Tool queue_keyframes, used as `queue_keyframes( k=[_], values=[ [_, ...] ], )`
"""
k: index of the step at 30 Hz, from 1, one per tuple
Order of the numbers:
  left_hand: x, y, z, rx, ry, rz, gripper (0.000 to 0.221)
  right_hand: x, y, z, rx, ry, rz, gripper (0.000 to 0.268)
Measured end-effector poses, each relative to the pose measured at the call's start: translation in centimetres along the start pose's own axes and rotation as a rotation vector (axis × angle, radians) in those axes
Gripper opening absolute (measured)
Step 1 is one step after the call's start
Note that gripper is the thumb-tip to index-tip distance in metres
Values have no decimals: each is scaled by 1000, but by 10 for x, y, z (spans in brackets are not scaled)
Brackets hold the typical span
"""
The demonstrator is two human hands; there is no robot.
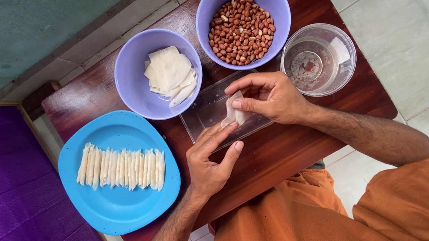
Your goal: The person is wrapping peanuts in small square wrappers to create snack rolls.
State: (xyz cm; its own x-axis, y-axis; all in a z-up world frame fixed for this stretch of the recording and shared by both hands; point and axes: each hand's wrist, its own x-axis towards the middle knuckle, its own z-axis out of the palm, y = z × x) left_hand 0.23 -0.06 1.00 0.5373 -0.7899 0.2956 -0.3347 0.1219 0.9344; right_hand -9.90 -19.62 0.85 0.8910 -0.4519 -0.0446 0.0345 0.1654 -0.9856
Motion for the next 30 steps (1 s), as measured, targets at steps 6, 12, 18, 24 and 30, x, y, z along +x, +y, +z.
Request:
queue_keyframes(
  k=[6, 12, 18, 24, 30],
  values=[
    [-1, -5, -3, -1, 83, 12, 30, 4, -12, -1, -185, -256, -113, 24],
    [-3, -9, -4, -153, 175, -73, 25, 5, -1, -4, -254, -287, -153, 11],
    [-4, -19, -8, -218, 255, -146, 12, 0, -1, -7, -103, -300, 68, 14],
    [-5, -20, -8, -284, 271, -233, 18, 2, 4, -5, -56, -319, 131, 11],
    [-6, -21, -4, -520, 219, -292, 37, 4, -1, -6, -120, -311, 75, 16]
  ],
)
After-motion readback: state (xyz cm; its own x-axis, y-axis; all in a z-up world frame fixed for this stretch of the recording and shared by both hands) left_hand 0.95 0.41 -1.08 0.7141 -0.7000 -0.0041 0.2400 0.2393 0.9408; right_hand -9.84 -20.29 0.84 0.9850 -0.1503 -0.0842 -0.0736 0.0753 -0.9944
